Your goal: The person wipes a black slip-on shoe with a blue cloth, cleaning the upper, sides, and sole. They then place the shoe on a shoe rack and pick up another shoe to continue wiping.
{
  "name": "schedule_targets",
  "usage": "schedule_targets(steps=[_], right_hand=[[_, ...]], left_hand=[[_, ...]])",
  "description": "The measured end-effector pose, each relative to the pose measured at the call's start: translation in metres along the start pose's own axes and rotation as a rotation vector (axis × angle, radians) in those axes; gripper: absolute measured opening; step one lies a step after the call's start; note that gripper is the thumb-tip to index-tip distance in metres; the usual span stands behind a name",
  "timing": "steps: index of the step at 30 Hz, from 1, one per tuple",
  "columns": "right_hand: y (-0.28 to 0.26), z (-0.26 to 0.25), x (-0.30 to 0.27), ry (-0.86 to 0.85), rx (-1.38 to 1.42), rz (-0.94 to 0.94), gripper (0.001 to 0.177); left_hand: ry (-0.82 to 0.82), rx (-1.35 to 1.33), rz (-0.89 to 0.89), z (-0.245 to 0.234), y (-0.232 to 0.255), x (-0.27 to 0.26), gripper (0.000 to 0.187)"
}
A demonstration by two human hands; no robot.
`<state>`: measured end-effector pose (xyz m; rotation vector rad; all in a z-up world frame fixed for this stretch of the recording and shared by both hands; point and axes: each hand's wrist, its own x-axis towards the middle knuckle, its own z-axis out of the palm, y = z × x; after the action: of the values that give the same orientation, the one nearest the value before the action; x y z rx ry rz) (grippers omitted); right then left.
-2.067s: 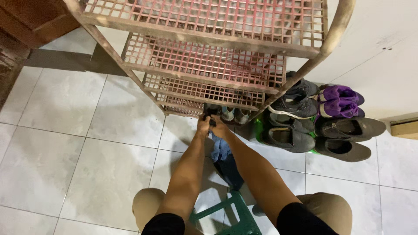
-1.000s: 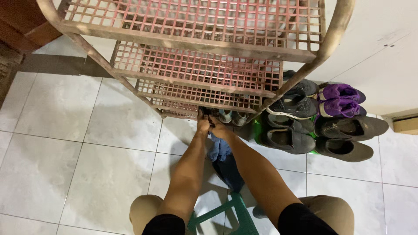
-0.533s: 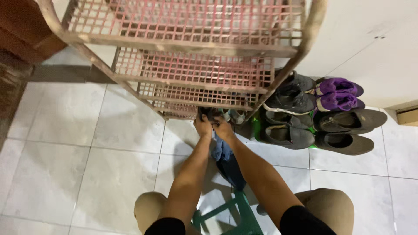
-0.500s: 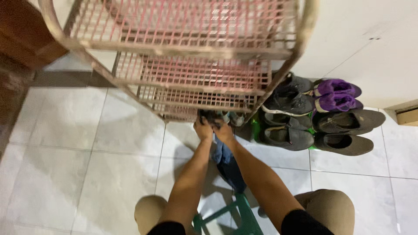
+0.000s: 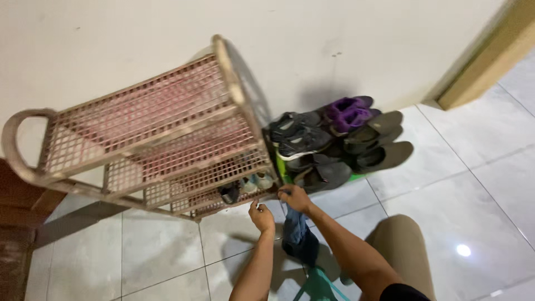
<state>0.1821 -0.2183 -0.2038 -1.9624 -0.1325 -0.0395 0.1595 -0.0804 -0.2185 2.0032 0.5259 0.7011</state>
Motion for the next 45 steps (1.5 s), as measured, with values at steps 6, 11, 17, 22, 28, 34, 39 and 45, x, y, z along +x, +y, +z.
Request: schedule_targets(steps=[6, 11, 17, 22, 28, 34, 39, 45], right_hand=[[0.026, -0.094, -0.014, 0.147, 0.021, 0.094, 0.039], [0.05, -0.152, -0.029, 0.316, 0.06, 0.119, 0.037], [0.072, -0.192, -0.037, 0.446, 0.141, 0.232, 0.033], [0.082, -0.209, -0.034, 0.613, 0.197, 0.202, 0.033], [0.099, -0.213, -0.014, 0.644, 0.069, 0.033, 0.051], [0.101, -0.214, 0.011, 0.434, -0.023, 0.134, 0.079], [0.093, -0.212, 0.027, 0.32, -0.054, 0.274, 0.083], [0.103, -0.207, 0.042, 0.431, -0.026, 0.091, 0.077]], left_hand=[[-0.16, -0.098, 0.126, 0.032, 0.039, -0.042, 0.031], [-0.283, -0.156, 0.158, 0.06, 0.07, -0.077, 0.03], [-0.423, -0.107, 0.255, 0.093, 0.102, -0.109, 0.027], [-0.616, -0.214, 0.215, 0.119, 0.13, -0.12, 0.031], [-0.728, -0.199, 0.224, 0.144, 0.151, -0.12, 0.034], [-0.768, -0.232, 0.191, 0.161, 0.151, -0.109, 0.038], [-0.811, -0.186, 0.173, 0.172, 0.143, -0.094, 0.04], [-0.812, -0.078, 0.325, 0.188, 0.144, -0.082, 0.044]])
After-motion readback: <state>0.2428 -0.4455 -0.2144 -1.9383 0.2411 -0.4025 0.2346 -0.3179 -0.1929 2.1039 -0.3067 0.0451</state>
